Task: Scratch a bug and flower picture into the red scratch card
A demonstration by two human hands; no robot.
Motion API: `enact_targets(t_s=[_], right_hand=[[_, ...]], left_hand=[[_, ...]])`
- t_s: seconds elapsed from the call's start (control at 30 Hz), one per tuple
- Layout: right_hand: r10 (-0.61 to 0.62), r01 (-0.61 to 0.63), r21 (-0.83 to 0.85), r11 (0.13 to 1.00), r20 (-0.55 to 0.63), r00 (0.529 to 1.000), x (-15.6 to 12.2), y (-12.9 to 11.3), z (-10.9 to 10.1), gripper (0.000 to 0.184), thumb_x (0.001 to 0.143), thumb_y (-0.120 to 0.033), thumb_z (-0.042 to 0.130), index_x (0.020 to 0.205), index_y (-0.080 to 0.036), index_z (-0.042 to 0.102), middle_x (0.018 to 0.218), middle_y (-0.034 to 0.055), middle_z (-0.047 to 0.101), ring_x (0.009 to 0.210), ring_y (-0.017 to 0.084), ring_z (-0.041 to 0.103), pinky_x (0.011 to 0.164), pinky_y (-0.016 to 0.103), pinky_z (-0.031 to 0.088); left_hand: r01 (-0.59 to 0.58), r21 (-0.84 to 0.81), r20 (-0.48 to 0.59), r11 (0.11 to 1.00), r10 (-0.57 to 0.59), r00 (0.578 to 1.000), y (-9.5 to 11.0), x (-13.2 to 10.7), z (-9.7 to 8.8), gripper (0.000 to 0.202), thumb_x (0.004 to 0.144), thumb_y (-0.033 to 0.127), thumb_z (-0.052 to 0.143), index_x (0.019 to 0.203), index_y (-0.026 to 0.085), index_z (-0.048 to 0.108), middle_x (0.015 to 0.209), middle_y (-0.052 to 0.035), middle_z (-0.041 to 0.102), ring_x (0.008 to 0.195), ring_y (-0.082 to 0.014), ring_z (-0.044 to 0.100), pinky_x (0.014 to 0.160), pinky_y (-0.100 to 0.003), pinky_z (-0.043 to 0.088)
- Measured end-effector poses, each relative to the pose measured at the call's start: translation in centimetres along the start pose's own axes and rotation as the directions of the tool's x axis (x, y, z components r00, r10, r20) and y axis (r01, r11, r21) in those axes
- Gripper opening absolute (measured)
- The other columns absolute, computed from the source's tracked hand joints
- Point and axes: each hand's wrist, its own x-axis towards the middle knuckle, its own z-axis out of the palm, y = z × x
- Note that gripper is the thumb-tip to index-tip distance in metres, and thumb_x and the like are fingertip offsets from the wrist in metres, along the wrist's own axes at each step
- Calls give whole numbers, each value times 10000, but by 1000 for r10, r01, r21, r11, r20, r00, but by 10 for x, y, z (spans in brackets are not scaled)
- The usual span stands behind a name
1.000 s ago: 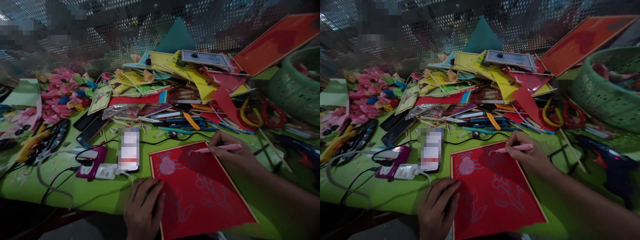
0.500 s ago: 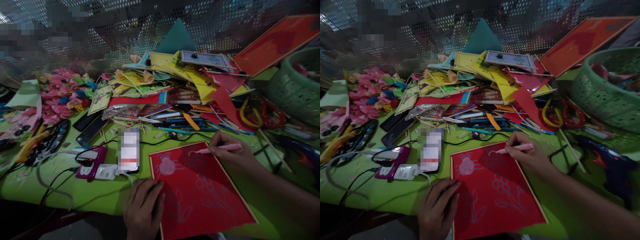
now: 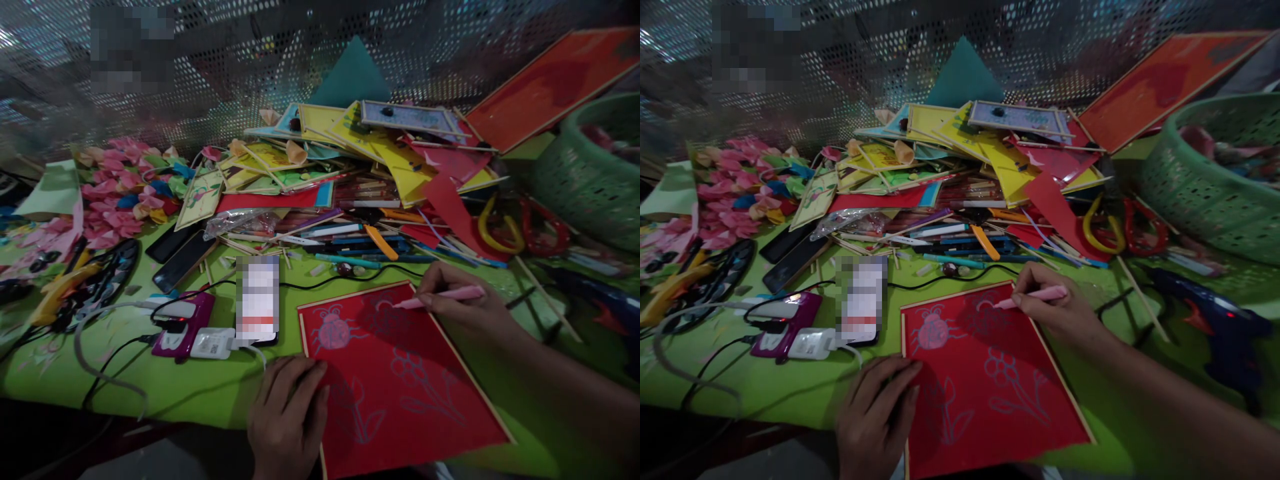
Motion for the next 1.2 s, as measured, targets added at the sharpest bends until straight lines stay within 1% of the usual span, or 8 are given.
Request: enact_targets(t_s=[0.1,0.23,0.37,0.57,0.77,1.07,1.2], right_hand=[[-5,5,25,1000,6,1000,0,0,0,240,823,-410,746,709,-236,625,681,-12,621,613,177,524,571,303,405],[-21,21,40,999,3,1000,0,1,0,221,834,-373,748,711,-234,627,685,-19,620,615,172,525,578,295,405],[-25,25,22,999,13,1000,0,0,0,206,845,-353,740,723,-233,627,694,-21,620,630,173,534,595,302,402],[-76,76,-44,996,1,997,1,-6,2,221,854,-362,731,713,-235,619,656,-28,594,584,161,492,551,297,361],[-90,90,-60,994,7,996,2,-12,4,217,836,-369,719,693,-235,625,636,-25,600,566,161,497,531,292,367],[-85,85,-73,994,8,996,3,-11,5,215,844,-377,718,703,-237,638,652,-21,620,581,168,533,546,290,388],[-84,86,-72,994,21,996,2,-10,5,206,843,-375,721,711,-235,646,660,-14,637,591,172,544,549,289,402]], left_hand=[[2,-6,4,1000,-2,1000,-1,-2,1,318,955,117,648,1247,220,725,1124,-73,740,1073,-209,678,981,-360,560],[-4,-6,-6,1000,4,1000,-1,-3,0,328,945,108,653,1245,218,727,1131,-71,742,1066,-205,687,983,-354,562],[-3,0,-9,1000,3,1000,-1,-2,0,322,944,116,654,1239,221,730,1122,-68,747,1054,-201,697,982,-354,572],[6,4,-14,1000,-6,1000,0,0,0,303,958,147,646,1232,241,735,1102,-63,757,1038,-200,709,954,-348,586],[9,-2,-18,1000,-9,1000,-1,-2,1,313,954,129,649,1237,231,736,1124,-68,747,1066,-205,695,982,-354,570],[-5,0,0,1000,5,1000,-1,-1,2,304,958,134,654,1238,224,730,1131,-66,739,1071,-203,679,1001,-353,548],[3,-5,-9,1000,-3,1000,0,-1,1,305,962,124,646,1239,221,729,1128,-66,736,1074,-200,674,1006,-348,542]])
